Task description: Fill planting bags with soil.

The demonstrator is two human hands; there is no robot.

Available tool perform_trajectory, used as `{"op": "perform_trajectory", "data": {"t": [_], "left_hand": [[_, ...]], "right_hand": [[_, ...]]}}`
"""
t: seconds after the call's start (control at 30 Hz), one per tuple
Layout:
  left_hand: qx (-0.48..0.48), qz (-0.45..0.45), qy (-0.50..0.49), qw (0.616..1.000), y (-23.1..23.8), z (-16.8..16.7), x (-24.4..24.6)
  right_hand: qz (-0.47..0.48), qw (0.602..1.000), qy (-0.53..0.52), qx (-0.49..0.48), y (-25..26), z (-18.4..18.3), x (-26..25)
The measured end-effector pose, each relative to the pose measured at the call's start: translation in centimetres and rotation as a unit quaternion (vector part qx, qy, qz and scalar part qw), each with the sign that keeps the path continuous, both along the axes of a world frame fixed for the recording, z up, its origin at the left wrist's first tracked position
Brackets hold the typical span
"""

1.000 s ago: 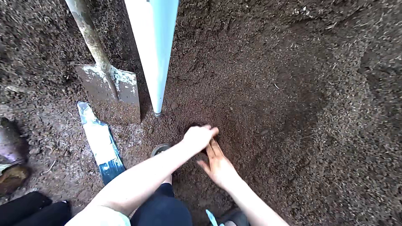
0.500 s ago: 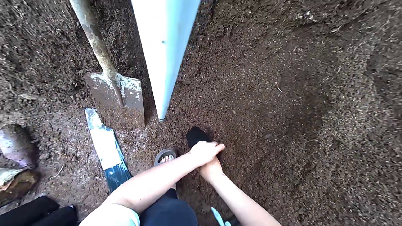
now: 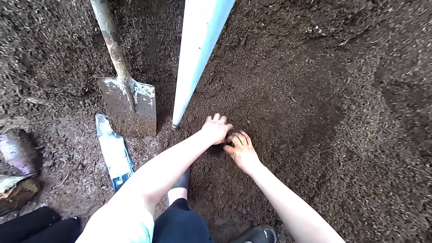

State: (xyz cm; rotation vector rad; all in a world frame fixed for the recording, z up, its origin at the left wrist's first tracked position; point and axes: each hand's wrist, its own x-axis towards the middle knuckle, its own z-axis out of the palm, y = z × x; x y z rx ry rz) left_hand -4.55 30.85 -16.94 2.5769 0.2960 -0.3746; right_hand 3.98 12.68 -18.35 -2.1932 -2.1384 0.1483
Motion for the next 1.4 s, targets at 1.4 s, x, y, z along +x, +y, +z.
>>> {"op": "perform_trajectory", "data": {"t": [1.4], "left_hand": [[-0.153, 0.18, -0.019, 0.972, 1.2, -0.5, -4.1]], "right_hand": [[-0.065, 0.968, 0.198, -0.144, 0.1, 3.6, 0.0]]}}
